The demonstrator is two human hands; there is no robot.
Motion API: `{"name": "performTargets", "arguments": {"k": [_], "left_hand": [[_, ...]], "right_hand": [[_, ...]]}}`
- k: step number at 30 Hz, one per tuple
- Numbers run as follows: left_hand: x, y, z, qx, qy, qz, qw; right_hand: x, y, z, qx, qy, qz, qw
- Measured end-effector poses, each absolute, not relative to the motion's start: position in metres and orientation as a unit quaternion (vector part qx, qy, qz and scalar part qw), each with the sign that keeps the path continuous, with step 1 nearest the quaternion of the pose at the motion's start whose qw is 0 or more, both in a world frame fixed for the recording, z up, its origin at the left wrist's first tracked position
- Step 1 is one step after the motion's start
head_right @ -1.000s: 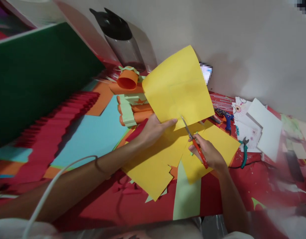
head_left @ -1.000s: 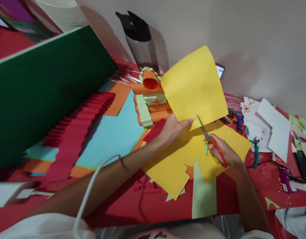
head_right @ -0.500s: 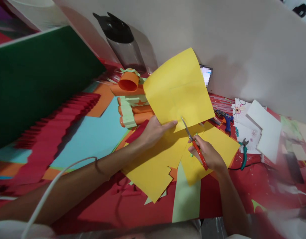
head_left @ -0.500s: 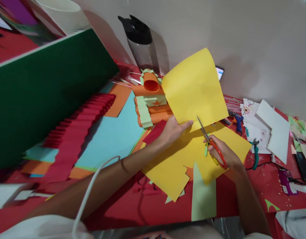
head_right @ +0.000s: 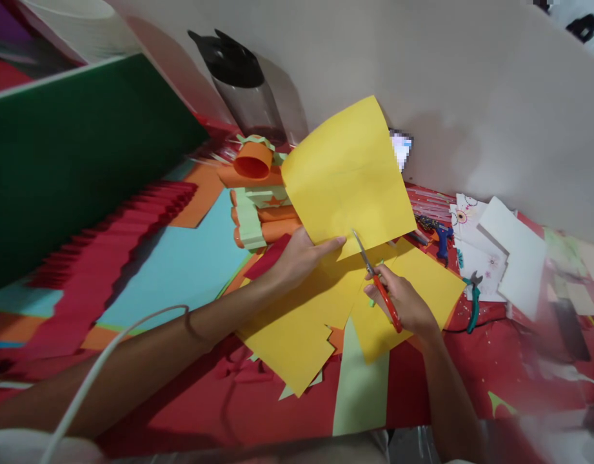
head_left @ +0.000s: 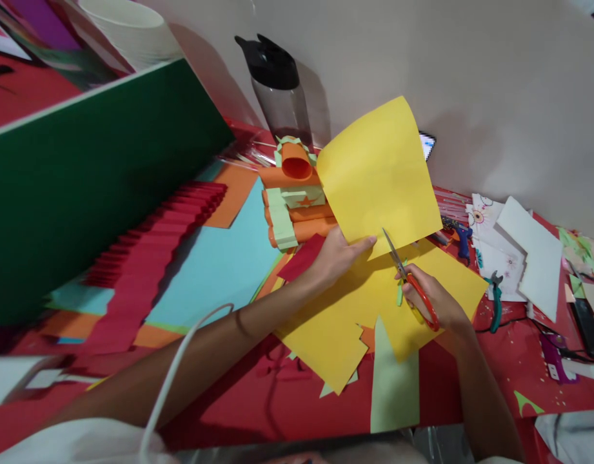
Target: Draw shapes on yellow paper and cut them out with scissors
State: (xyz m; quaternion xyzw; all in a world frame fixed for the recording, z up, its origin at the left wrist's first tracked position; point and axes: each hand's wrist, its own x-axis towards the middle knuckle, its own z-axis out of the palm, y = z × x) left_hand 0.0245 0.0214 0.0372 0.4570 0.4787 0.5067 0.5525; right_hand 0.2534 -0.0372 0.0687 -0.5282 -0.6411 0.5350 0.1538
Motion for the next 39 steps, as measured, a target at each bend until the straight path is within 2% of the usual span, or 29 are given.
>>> {"name": "performTargets", "arguments": {"k": [20, 27, 39], "left_hand": [[0.0267, 0.0211, 0.0348, 0.449, 0.467, 0.529, 0.549], [0.025, 0.0234, 0.0343, 0.456, 0.448, 0.537, 0.55], [0.0258, 0.0222, 0.0318, 0.473, 0.424, 0.511, 0.579]], "right_hand": [[0.2509, -0.0358, 0.0722, -0.542, -0.634, 0.525, 0.171], [0.253, -0.0349, 0.0709, -0.535, -0.647, 0.521, 0.153], [0.2548, -0.0376, 0.0679, -0.523, -0.645, 0.531, 0.167]]}}
